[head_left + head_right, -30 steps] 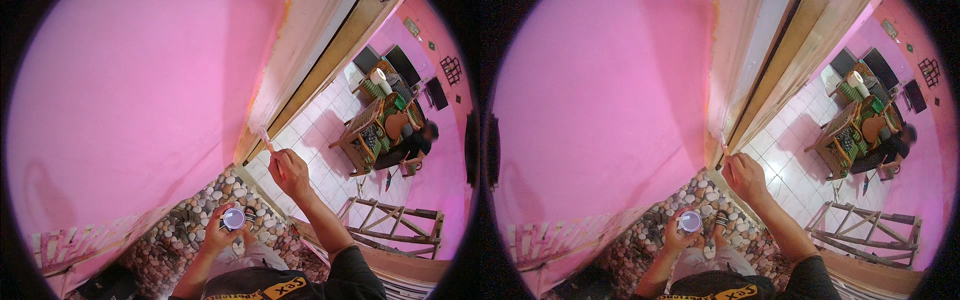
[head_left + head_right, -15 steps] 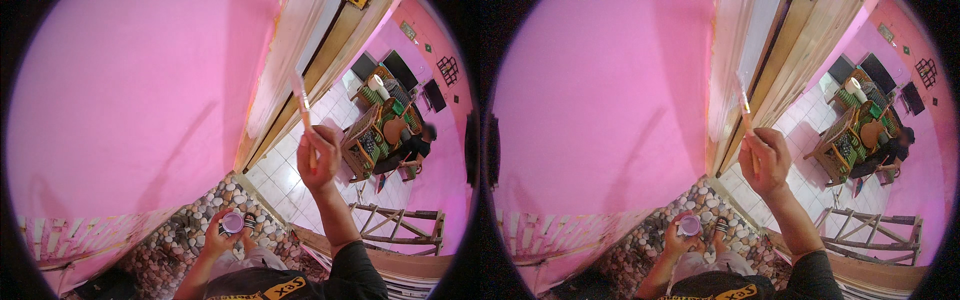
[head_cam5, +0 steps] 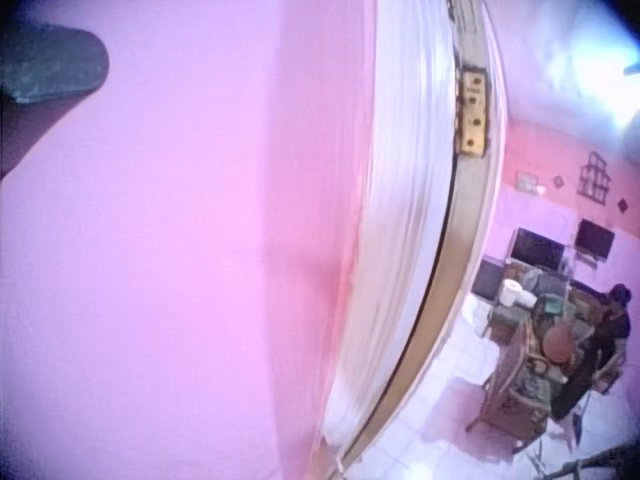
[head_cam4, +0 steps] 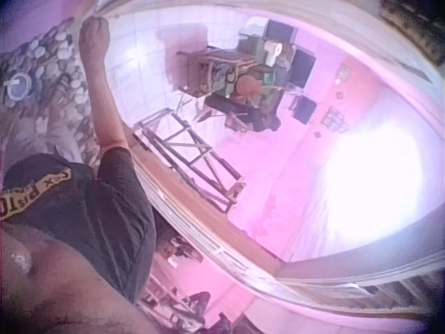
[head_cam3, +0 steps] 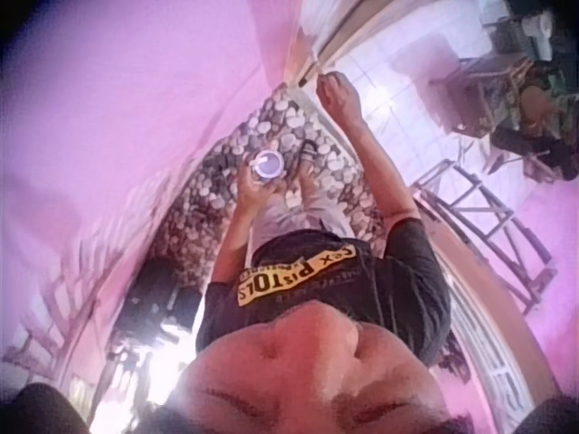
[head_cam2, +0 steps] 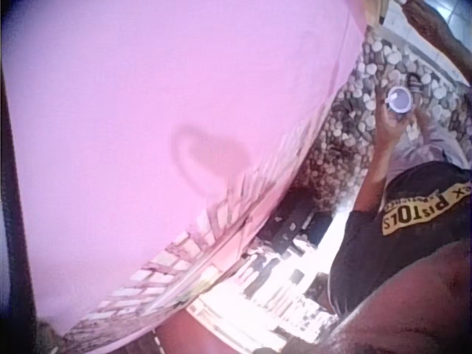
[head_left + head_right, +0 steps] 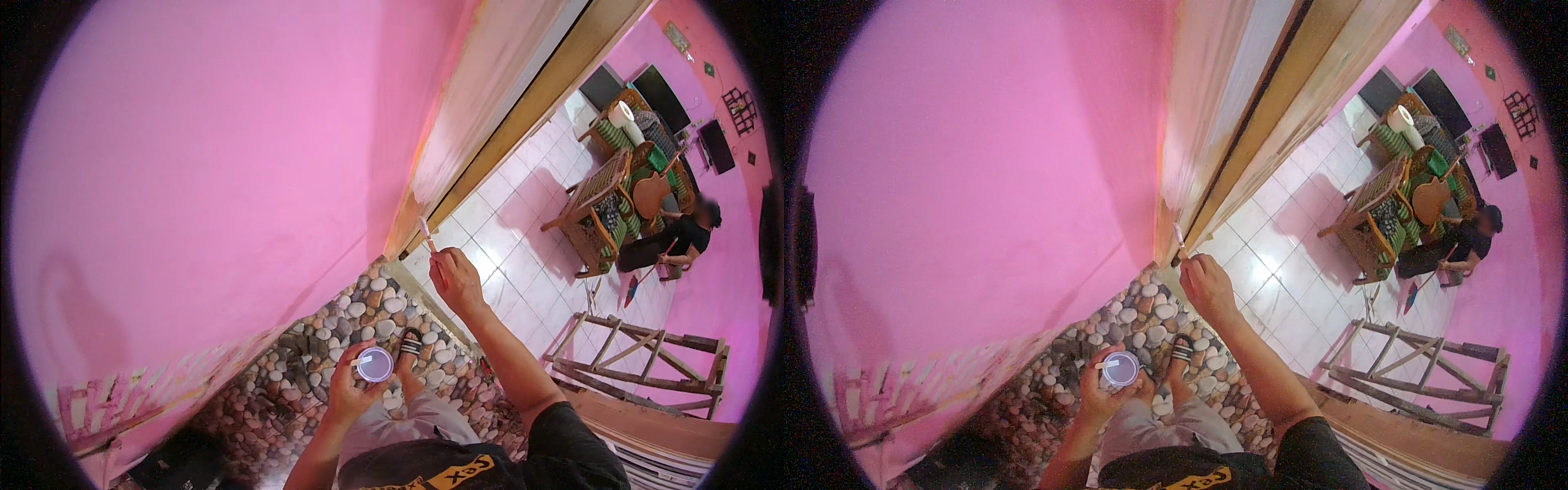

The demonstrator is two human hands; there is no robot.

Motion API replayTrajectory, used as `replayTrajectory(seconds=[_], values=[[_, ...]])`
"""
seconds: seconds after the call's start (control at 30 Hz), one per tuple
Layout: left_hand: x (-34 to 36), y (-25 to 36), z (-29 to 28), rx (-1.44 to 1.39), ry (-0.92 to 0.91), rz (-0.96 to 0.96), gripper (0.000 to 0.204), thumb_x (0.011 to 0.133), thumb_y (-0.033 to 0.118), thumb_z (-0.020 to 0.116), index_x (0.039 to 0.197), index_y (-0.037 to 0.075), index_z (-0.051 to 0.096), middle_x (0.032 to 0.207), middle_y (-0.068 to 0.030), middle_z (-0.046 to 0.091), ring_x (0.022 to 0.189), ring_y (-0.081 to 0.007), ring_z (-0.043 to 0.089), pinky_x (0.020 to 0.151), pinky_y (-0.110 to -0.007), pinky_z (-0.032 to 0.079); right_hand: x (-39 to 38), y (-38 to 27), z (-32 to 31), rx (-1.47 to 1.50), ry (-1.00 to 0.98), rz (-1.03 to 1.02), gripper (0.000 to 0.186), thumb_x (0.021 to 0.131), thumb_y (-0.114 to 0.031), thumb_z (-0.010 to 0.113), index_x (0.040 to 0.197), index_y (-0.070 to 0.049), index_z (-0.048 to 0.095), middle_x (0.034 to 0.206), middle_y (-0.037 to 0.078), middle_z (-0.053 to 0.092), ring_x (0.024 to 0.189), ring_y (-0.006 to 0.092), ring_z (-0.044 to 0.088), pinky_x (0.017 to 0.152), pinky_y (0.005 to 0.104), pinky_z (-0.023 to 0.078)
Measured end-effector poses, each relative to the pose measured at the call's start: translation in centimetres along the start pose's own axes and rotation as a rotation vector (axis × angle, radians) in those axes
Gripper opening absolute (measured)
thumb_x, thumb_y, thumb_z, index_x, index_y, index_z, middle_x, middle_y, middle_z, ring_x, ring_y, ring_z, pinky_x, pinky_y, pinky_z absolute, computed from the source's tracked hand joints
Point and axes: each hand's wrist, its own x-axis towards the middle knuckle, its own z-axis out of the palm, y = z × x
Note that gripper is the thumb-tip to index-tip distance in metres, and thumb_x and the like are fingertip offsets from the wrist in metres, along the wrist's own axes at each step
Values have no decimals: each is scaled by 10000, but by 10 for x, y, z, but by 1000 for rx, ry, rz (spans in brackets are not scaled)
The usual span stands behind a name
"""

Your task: The person paints the wooden frame of a doorway using a small brush, repeatedly dipping the brush into a small container of white paint and applying it to the wood surfaces.

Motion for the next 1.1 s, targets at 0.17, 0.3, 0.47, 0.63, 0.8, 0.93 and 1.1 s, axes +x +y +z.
replayTrajectory(seconds=[0.17, 0.3, 0.47, 0.63, 0.8, 0.93, 1.1], values=[[12, -18, 6, -82, -24, -77, 748, 761, 140, 927, 1388, 42, 531, 1339, -162, 637, 1195, -269, 664, 982, -373, 554, 15, -2, -4, -32, -5, 40, 261, 827, 31, 747, 1033, -33, 601, 937, 138, 646, 806, 312, 670, 667, 402, 559], [22, -51, 10, -116, -60, -97, 768, 740, 116, 929, 1394, 51, 533, 1329, -157, 643, 1199, -275, 662, 988, -385, 554, 53, -25, -46, -69, 214, -84, 310, 808, 40, 757, 1075, -22, 611, 945, 138, 655, 791, 317, 656, 650, 401, 547], [39, -97, 23, -3, -90, -66, 748, 710, 93, 916, 1369, 63, 564, 1323, -137, 653, 1220, -276, 652, 1014, -388, 531, 47, -30, -64, -67, 410, -267, 357, 798, 80, 759, 1098, -1, 583, 914, 163, 647, 736, 310, 654, 627, 389, 540], [63, -171, 56, -9, -71, 42, 730, 730, 141, 922, 1362, 55, 567, 1332, -132, 657, 1211, -280, 659, 1004, -381, 530, -1, 20, 8, -53, 221, -198, 291, 767, 61, 766, 996, -10, 599, 896, 137, 637, 738, 313, 651, 610, 396, 531], [77, -243, 93, -21, -60, 57, 719, 754, 169, 919, 1366, 56, 561, 1359, -129, 648, 1227, -277, 649, 1028, -389, 515, -41, 66, 61, -13, 72, -140, 297, 755, 69, 756, 989, -25, 600, 871, 115, 642, 725, 283, 649, 597, 378, 525], [93, -289, 116, -95, -104, 44, 703, 770, 173, 909, 1370, 62, 559, 1354, -119, 649, 1241, -257, 636, 1040, -384, 506, -28, 79, 60, -6, 128, -237, 248, 764, 86, 731, 954, -19, 610, 817, 129, 663, 690, 278, 664, 575, 360, 521], [111, -343, 144, -35, -148, 136, 669, 788, 183, 902, 1347, 32, 568, 1336, -131, 640, 1208, -243, 646, 1024, -361, 515, 12, 66, 12, -182, 391, -556, 170, 828, 61, 711, 976, 5, 650, 877, 131, 691, 728, 236, 669, 634, 321, 532]])
